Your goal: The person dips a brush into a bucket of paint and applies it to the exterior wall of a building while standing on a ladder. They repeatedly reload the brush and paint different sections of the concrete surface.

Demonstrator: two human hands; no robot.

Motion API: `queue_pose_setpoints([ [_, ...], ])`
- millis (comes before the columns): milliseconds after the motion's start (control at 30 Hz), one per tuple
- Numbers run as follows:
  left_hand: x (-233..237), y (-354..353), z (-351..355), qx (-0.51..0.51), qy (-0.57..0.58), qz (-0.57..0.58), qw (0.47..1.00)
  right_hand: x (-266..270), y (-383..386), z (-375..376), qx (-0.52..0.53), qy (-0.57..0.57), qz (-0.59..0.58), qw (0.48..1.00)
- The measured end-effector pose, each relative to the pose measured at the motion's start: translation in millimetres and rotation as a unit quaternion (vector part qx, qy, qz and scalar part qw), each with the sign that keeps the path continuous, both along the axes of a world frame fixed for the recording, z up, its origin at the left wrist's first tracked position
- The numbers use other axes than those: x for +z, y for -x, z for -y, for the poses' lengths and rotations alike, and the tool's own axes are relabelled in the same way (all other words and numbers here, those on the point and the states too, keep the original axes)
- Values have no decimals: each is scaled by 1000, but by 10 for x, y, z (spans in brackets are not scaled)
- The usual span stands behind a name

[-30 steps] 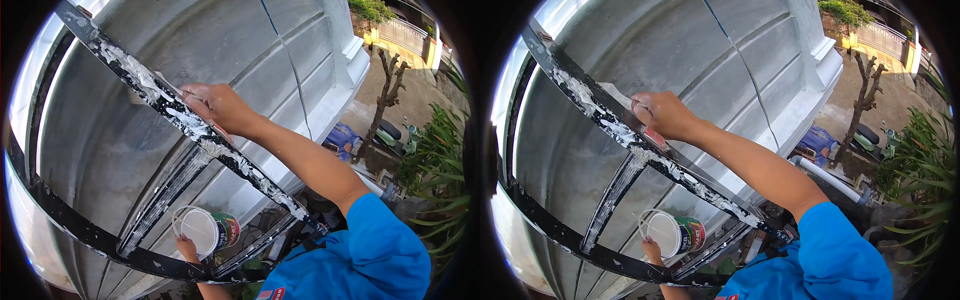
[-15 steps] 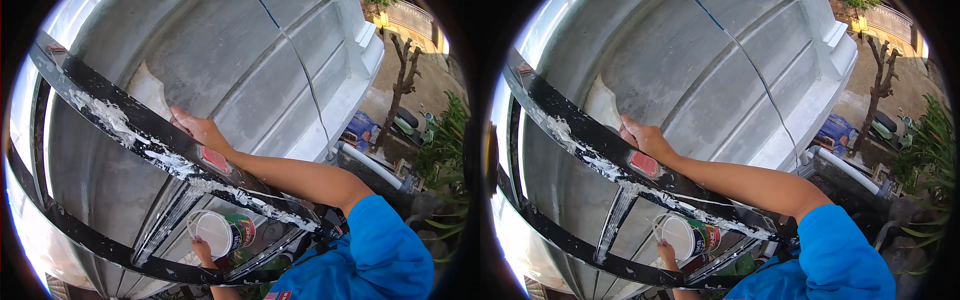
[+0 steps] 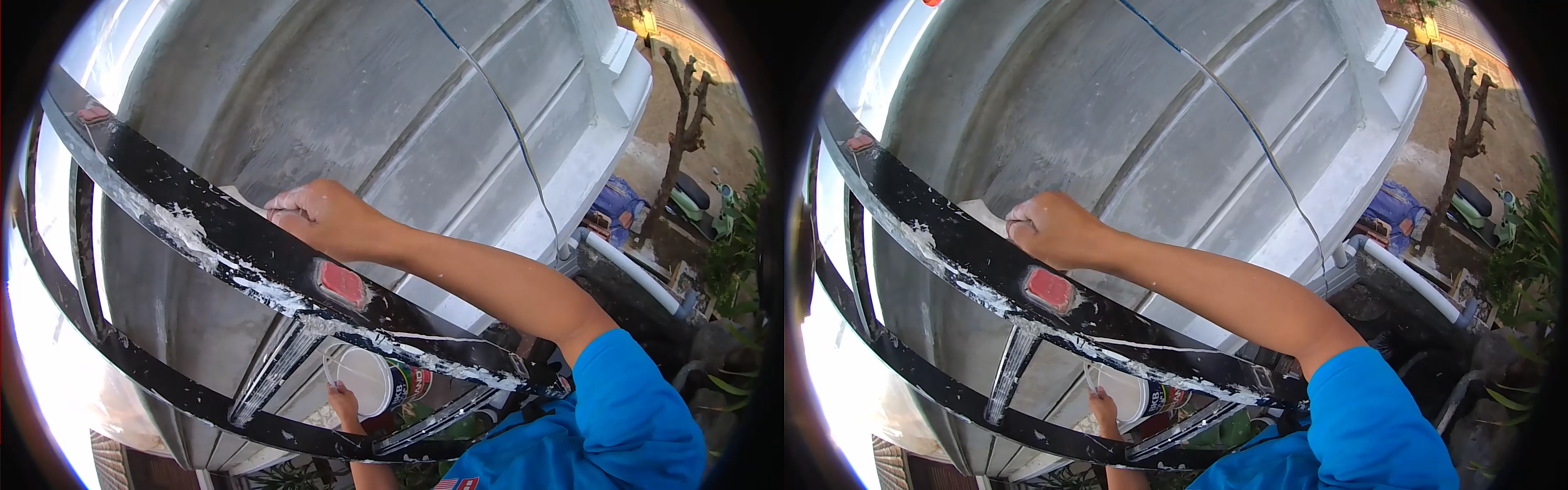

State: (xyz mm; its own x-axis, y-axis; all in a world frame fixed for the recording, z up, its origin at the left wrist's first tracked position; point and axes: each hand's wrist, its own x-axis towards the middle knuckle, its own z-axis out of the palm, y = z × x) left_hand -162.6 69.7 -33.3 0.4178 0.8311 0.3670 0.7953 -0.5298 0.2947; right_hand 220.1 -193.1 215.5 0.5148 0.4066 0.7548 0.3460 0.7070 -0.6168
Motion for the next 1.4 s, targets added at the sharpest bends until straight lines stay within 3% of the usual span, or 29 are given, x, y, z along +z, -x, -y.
queue_pose_setpoints([
  [100,118,-113,198,17,-5,-8,1000,-120,-246,290,-27,-3,-166,986],
  [167,99,-104,206,27,-9,-12,1000,-245,-512,394,-61,-130,-221,965],
  [233,5,-44,35,21,-27,-15,999,-219,-606,624,-133,-143,-270,943],
  [333,56,-103,107,29,-28,-16,999,-102,-669,432,-361,-174,-170,900],
  [367,47,-95,86,26,-31,-13,999,-81,-491,399,-332,-96,-134,929],
  [433,10,-71,50,20,-35,-8,999,-117,-251,109,-373,-144,-25,916],
  [500,11,-73,62,17,-36,-3,999,-217,-20,70,-333,-113,43,935],
  [600,124,-144,168,19,-12,-4,1000,-368,81,76,-266,45,261,927],
  [700,38,-66,91,17,-13,-3,1000,-244,38,-10,-153,-90,71,982],
  [767,-2,-28,44,13,-21,1,1000,-152,-220,196,-94,-84,-40,991],
  [833,-9,-31,57,11,-22,6,1000,-146,-287,260,-27,-190,-148,970],
  [933,28,-72,86,18,-20,-1,1000,-120,-326,428,-28,-233,-298,925],
  [967,-4,-17,39,18,-25,-1,1000,-87,-342,424,-25,-253,-310,916],
  [1067,-98,-8,-57,16,-29,5,999,-64,-140,125,-87,-212,-202,952],
  [1133,16,-78,74,21,-18,10,1000,-163,137,-76,-122,-113,-105,981],
  [1200,-19,-74,22,16,-21,5,1000,-278,178,-158,-35,-45,0,998],
  [1267,-5,-21,8,15,-12,-3,1000,-290,193,-230,-31,-40,34,998],
  [1333,117,-125,163,20,12,1,1000,-216,159,-169,-28,-44,12,999],
  [1400,-44,-13,1,12,-7,9,1000,-103,29,3,-19,-65,-74,995],
])
